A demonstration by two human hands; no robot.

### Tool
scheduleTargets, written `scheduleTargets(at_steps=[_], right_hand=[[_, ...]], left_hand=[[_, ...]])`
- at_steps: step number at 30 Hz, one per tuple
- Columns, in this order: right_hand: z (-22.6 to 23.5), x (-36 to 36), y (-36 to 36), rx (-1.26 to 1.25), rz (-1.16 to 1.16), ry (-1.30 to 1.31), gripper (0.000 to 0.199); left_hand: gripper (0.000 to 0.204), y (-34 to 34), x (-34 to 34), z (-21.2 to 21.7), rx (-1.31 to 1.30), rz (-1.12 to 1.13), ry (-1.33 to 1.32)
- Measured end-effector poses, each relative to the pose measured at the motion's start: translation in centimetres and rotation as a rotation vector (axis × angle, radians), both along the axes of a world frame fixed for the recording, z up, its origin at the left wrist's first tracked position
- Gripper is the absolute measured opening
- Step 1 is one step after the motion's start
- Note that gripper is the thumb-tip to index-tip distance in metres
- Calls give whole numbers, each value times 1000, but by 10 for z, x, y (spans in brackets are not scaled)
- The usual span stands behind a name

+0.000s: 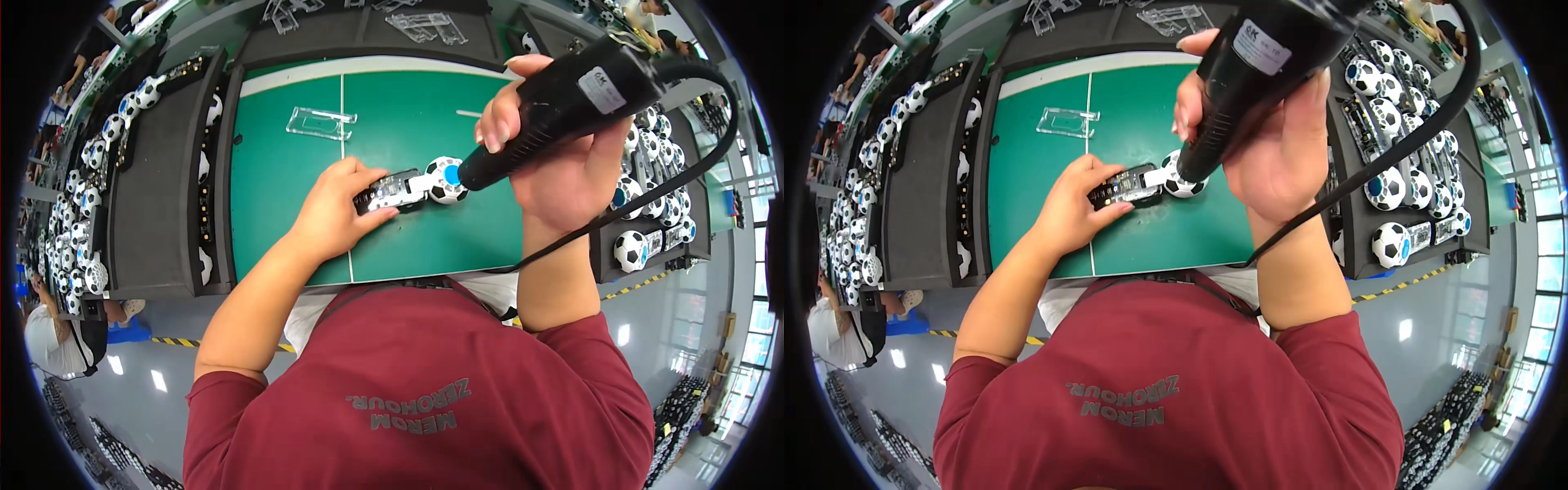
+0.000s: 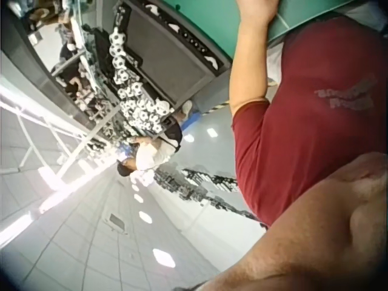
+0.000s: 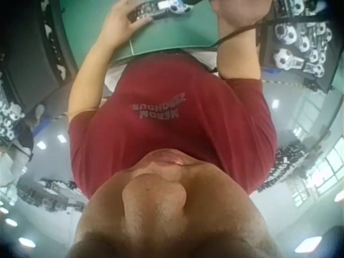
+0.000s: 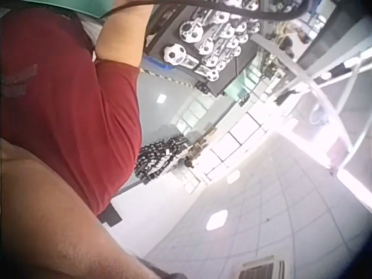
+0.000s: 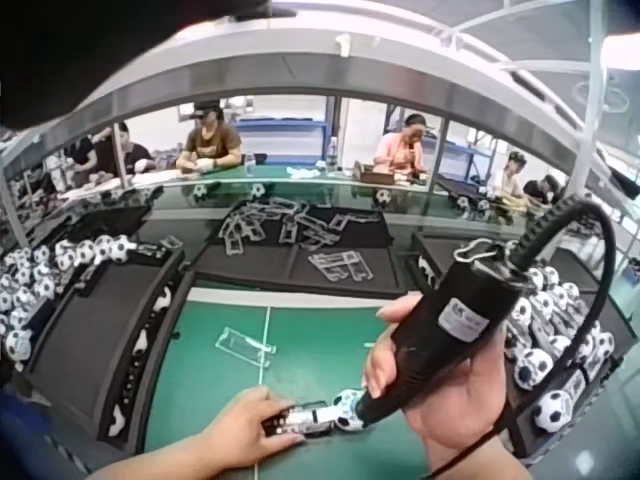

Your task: The recorder is assembling small spherical electronic devices using an electric screwdriver at a manual assembly station.

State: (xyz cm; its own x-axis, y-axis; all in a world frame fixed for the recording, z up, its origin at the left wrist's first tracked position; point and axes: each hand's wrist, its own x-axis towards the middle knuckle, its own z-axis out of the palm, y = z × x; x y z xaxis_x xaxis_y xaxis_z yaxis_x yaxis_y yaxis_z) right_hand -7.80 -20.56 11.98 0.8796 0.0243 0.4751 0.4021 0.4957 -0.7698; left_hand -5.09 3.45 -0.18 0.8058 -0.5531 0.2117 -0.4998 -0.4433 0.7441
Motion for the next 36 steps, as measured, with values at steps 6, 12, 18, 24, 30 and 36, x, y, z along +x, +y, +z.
scheduleTargets(at_steps=[6, 12, 18, 24, 30, 36], right_hand=[[-12, 24, 20, 60, 49, 33, 98], [-34, 37, 42, -233, -21, 0, 94], [-45, 42, 43, -353, -43, -29, 87], [-48, 41, 43, -358, -27, -43, 90], [-50, 39, 49, -147, -20, 65, 93], [-54, 41, 50, -124, -34, 21, 88]], left_hand=[[46, -5, 6, 1, 142, -50, -160], [43, -4, 7, -3, 90, -26, -128], [42, -4, 7, -7, 78, -15, -116], [43, -5, 7, -8, 62, -12, -135], [43, -5, 8, -7, 70, -18, -162], [42, -6, 8, -7, 78, -16, -152]])
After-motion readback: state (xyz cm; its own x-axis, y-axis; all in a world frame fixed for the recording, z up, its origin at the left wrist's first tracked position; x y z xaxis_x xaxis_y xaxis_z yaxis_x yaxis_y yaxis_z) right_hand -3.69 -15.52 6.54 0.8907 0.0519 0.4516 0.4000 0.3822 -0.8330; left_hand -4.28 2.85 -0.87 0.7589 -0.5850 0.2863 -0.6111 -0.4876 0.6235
